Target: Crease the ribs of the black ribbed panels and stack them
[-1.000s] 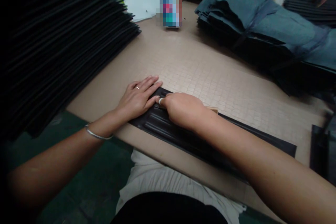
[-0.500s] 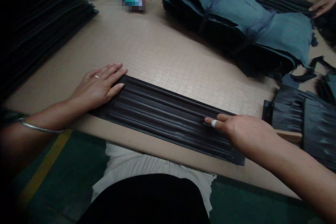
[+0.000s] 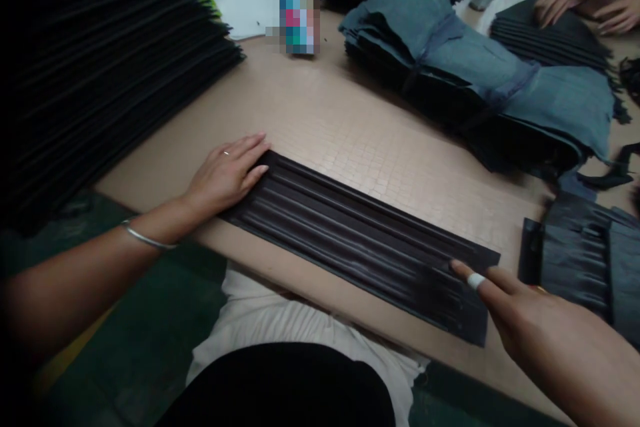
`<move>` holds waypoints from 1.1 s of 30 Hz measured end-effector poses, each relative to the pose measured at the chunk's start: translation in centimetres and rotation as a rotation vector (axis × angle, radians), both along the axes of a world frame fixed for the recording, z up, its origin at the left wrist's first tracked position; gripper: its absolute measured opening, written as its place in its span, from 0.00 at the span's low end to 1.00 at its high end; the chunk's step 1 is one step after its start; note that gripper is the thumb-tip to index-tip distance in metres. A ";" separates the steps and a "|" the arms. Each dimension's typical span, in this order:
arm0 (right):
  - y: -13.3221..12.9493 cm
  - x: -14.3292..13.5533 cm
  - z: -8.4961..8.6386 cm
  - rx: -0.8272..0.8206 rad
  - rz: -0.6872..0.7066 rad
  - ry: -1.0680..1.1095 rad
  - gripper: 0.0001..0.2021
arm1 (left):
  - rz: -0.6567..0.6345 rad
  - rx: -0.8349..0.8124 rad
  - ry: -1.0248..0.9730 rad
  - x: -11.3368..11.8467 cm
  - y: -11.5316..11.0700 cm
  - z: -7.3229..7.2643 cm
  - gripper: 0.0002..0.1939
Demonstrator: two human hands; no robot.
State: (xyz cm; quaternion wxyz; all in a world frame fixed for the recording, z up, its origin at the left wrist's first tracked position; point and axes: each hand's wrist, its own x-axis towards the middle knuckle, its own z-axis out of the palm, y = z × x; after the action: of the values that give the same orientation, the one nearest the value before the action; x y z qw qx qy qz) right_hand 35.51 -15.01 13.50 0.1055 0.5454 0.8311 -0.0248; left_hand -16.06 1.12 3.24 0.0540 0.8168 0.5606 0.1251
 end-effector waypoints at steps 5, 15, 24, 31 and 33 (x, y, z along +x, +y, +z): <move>5.0 -16.4 -1.9 -0.056 0.183 -0.045 0.29 | -0.019 -0.084 0.040 0.1 -2.0 0.2 0.29; 9.9 -32.7 -2.0 -0.092 0.239 -0.029 0.27 | -0.008 -0.099 0.048 0.4 -2.4 -0.2 0.29; 6.6 -24.1 -1.0 -0.112 0.308 -0.237 0.34 | -0.022 -0.088 0.047 0.0 -2.2 -0.5 0.29; 0.4 -10.7 -1.5 0.028 0.272 -0.265 0.43 | -0.017 -0.088 0.034 -0.3 -2.0 -0.9 0.30; -1.2 -7.1 -1.3 0.021 0.228 -0.242 0.46 | -0.016 -0.084 0.030 -0.3 -2.0 -0.9 0.31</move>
State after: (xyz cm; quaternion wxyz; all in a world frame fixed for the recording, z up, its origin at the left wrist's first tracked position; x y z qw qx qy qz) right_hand 28.37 -16.20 12.24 0.2014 0.4476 0.8690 0.0620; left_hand -16.36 -0.92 2.36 0.0808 0.8200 0.5597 0.0886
